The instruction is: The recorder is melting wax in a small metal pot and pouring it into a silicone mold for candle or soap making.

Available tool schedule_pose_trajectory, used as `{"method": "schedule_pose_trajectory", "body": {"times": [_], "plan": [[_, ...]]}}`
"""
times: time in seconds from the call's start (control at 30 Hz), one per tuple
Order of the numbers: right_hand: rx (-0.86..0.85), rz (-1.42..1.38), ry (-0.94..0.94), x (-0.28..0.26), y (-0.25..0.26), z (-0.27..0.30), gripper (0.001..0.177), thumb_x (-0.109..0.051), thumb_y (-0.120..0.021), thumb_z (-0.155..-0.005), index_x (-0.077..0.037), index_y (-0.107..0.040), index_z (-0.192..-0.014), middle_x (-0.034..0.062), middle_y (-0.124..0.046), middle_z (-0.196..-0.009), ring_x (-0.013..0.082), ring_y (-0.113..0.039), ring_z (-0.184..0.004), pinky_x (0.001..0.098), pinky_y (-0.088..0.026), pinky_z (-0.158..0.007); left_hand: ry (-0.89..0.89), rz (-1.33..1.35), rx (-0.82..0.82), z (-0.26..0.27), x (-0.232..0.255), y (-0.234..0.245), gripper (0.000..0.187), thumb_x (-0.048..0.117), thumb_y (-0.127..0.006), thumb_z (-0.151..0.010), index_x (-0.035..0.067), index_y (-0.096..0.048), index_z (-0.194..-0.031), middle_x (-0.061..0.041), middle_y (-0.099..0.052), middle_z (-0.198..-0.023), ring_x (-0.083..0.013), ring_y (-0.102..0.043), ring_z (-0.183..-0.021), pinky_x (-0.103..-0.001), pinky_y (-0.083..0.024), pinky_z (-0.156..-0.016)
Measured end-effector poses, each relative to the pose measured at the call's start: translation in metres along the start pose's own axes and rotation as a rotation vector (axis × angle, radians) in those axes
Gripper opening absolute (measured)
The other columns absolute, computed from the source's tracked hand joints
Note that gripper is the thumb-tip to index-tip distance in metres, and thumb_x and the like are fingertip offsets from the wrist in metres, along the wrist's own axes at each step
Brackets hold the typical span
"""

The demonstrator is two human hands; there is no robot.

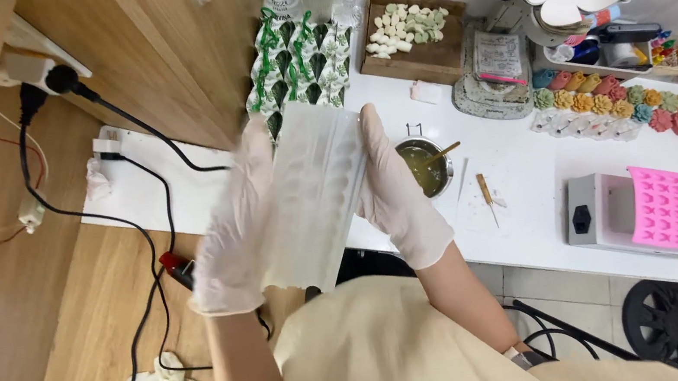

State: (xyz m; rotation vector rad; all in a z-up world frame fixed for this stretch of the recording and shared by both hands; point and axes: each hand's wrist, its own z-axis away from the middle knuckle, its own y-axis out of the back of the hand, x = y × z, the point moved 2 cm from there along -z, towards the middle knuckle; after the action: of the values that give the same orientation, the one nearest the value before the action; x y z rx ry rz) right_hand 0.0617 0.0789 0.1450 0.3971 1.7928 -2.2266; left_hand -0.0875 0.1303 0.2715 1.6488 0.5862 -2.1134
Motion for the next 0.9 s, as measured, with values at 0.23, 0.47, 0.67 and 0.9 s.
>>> {"method": "schedule_pose_trajectory", "body": {"times": [0.23,0.47,0.67,0.9], "plan": [[0.195,0.795,0.421,0.031,0.013,0.001,0.051,-0.051,-0.046,-0.111,-0.002,-0.053,-0.124,0.0044,-0.063,-0.107,0.0149,-0.059,-0.102,0.0293,-0.049,-0.095,-0.277,-2.629,-0.101,-0.035,0.153,0.025,0.060,0.039,-0.044,-0.106,0.004,-0.042,-0.155,-0.008,-0.053,-0.150,-0.0154,-0.048,-0.137,-0.027,-0.035,-0.115],[0.074,0.800,0.548,0.041,-0.013,0.054,0.058,-0.049,-0.056,-0.102,-0.004,-0.039,-0.135,0.0073,-0.059,-0.101,0.0155,-0.057,-0.092,0.0297,-0.046,-0.086,-0.194,-2.516,-0.580,-0.036,0.158,0.045,0.067,0.035,-0.065,-0.103,0.003,-0.039,-0.157,-0.012,-0.050,-0.153,-0.0218,-0.050,-0.138,-0.036,-0.041,-0.118],[0.138,1.087,0.901,0.019,-0.036,0.073,0.036,-0.016,-0.074,-0.098,-0.003,-0.054,-0.125,0.0080,-0.057,-0.118,0.0164,-0.056,-0.111,0.0307,-0.046,-0.104,-0.506,-2.696,-0.936,-0.016,0.155,0.048,0.052,0.037,-0.065,-0.108,0.007,-0.050,-0.148,-0.011,-0.059,-0.146,-0.0239,-0.059,-0.135,-0.036,-0.050,-0.117],[0.094,1.176,0.943,0.006,-0.049,0.090,0.028,0.003,-0.081,-0.086,0.001,-0.068,-0.110,0.0110,-0.066,-0.114,0.0198,-0.063,-0.108,0.0334,-0.049,-0.100,-0.633,-2.853,-1.137,0.009,0.095,0.030,0.035,0.030,-0.067,-0.104,0.012,-0.061,-0.133,-0.007,-0.066,-0.127,-0.0185,-0.064,-0.119,-0.030,-0.054,-0.101]]}}
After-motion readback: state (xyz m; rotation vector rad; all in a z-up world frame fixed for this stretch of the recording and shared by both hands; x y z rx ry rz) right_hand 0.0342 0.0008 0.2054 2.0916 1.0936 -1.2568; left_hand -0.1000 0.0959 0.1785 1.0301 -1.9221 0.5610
